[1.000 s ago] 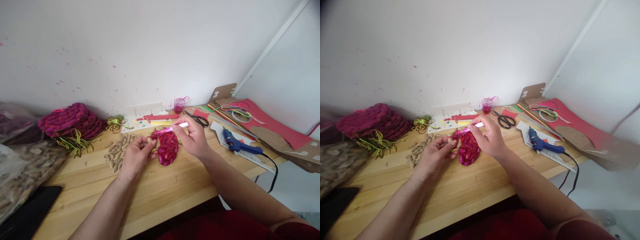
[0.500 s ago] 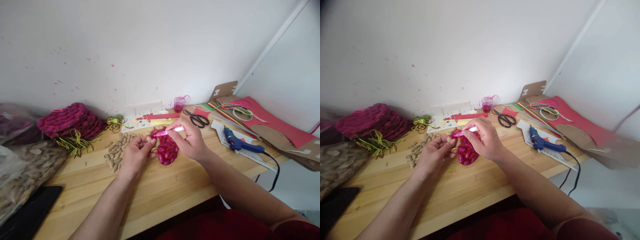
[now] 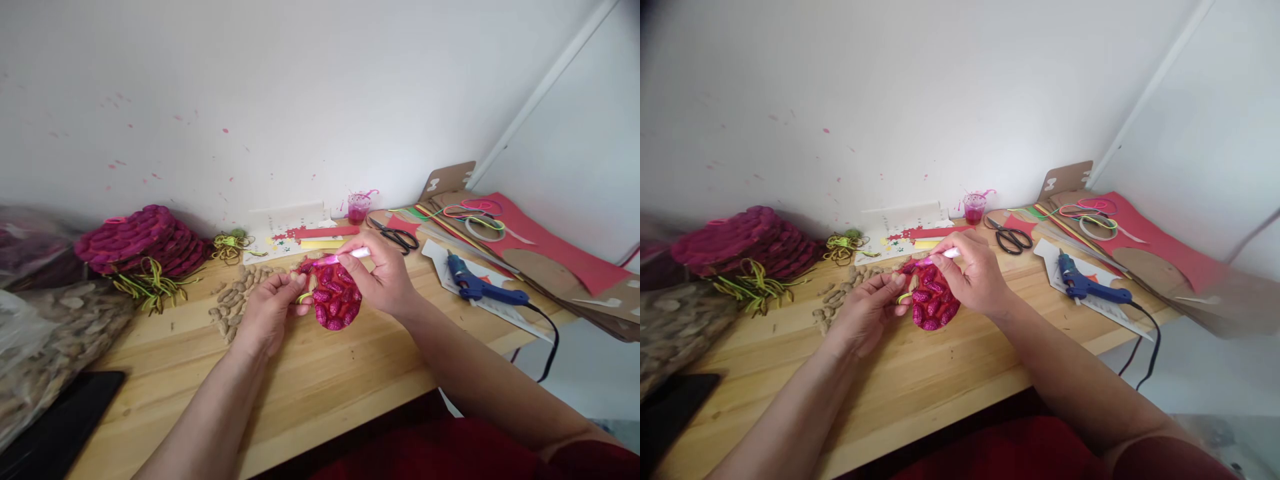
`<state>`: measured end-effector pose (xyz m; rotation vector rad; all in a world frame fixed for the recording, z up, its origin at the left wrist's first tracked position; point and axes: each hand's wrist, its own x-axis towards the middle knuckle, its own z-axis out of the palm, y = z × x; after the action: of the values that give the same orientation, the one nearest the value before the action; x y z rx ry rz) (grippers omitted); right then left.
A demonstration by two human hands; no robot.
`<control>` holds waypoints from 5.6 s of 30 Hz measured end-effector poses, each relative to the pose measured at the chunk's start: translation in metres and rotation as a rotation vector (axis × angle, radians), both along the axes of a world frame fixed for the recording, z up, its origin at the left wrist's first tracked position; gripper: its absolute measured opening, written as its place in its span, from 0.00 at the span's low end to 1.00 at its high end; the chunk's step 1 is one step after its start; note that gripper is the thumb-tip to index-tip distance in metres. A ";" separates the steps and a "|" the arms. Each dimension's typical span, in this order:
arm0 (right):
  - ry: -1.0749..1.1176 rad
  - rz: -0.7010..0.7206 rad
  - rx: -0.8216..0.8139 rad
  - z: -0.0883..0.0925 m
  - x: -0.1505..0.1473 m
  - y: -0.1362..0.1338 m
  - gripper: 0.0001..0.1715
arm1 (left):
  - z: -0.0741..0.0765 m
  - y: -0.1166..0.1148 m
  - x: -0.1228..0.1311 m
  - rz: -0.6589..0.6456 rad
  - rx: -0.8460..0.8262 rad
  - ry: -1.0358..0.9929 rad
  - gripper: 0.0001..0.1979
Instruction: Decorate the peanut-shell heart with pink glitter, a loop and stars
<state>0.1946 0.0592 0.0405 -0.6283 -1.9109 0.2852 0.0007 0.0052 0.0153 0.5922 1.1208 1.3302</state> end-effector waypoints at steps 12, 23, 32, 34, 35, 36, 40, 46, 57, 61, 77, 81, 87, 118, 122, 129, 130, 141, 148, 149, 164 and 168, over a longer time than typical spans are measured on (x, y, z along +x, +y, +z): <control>0.007 0.020 0.009 -0.001 0.000 0.000 0.02 | -0.002 0.001 -0.004 -0.031 0.007 -0.045 0.24; -0.013 0.061 0.008 0.000 0.001 0.000 0.03 | -0.003 0.002 -0.004 -0.035 -0.017 -0.068 0.19; -0.020 0.028 0.015 0.000 0.002 0.001 0.04 | -0.004 0.003 -0.005 -0.037 -0.024 -0.075 0.20; -0.021 0.062 -0.001 0.000 0.001 0.000 0.03 | -0.003 0.002 -0.004 -0.033 -0.029 -0.072 0.19; -0.027 0.076 -0.010 0.000 0.001 -0.001 0.03 | -0.003 0.002 -0.004 -0.029 -0.029 -0.068 0.18; -0.037 0.080 -0.020 0.000 0.001 -0.001 0.03 | -0.002 0.002 -0.004 -0.026 -0.030 -0.064 0.17; -0.049 0.036 -0.004 0.000 0.001 -0.002 0.04 | -0.002 0.003 -0.004 -0.026 -0.030 -0.056 0.15; -0.046 0.062 -0.019 0.000 0.000 -0.001 0.04 | -0.003 0.003 -0.005 -0.030 -0.032 -0.042 0.16; -0.057 0.077 -0.017 0.000 0.000 -0.002 0.04 | -0.004 0.003 -0.004 -0.016 -0.012 -0.007 0.16; -0.087 0.012 -0.015 0.000 0.000 -0.002 0.05 | -0.004 0.002 -0.003 -0.009 -0.006 0.032 0.18; -0.039 -0.012 0.022 0.001 0.003 0.003 0.05 | -0.003 0.000 -0.003 -0.029 0.039 0.100 0.26; 0.025 -0.012 0.013 0.000 0.004 0.004 0.04 | -0.004 0.001 -0.003 -0.027 0.074 0.109 0.26; 0.058 -0.022 0.023 -0.001 0.003 0.003 0.05 | -0.009 0.001 -0.005 -0.043 0.123 0.143 0.27; 0.152 -0.064 -0.005 -0.004 -0.002 -0.003 0.04 | -0.015 0.001 0.000 -0.005 0.199 0.224 0.26; 0.149 -0.040 -0.012 -0.004 -0.004 -0.004 0.05 | -0.016 0.001 -0.001 -0.004 0.201 0.221 0.26; 0.161 -0.062 -0.004 -0.004 -0.005 -0.005 0.04 | -0.016 0.002 -0.001 -0.009 0.204 0.225 0.25; 0.158 -0.057 -0.008 -0.004 -0.005 -0.005 0.04 | -0.016 0.002 -0.001 -0.011 0.206 0.226 0.25; 0.105 -0.025 -0.024 -0.003 -0.004 -0.004 0.05 | -0.013 0.001 0.000 -0.003 0.180 0.206 0.26; 0.147 0.001 -0.015 -0.004 -0.004 -0.004 0.04 | -0.014 0.001 -0.001 0.010 0.222 0.288 0.25; 0.151 0.009 -0.011 -0.005 -0.004 -0.004 0.03 | -0.014 0.001 -0.001 0.014 0.237 0.309 0.24; 0.190 0.004 -0.114 0.005 -0.002 -0.001 0.06 | -0.008 -0.004 0.004 0.087 0.414 0.466 0.19; 0.142 -0.022 -0.057 0.018 -0.003 -0.005 0.05 | -0.013 -0.005 0.002 0.116 0.476 0.524 0.16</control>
<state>0.1916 0.0538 0.0584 -0.6493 -1.7636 0.3620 0.0023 0.0003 0.0021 1.2973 1.2687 1.6063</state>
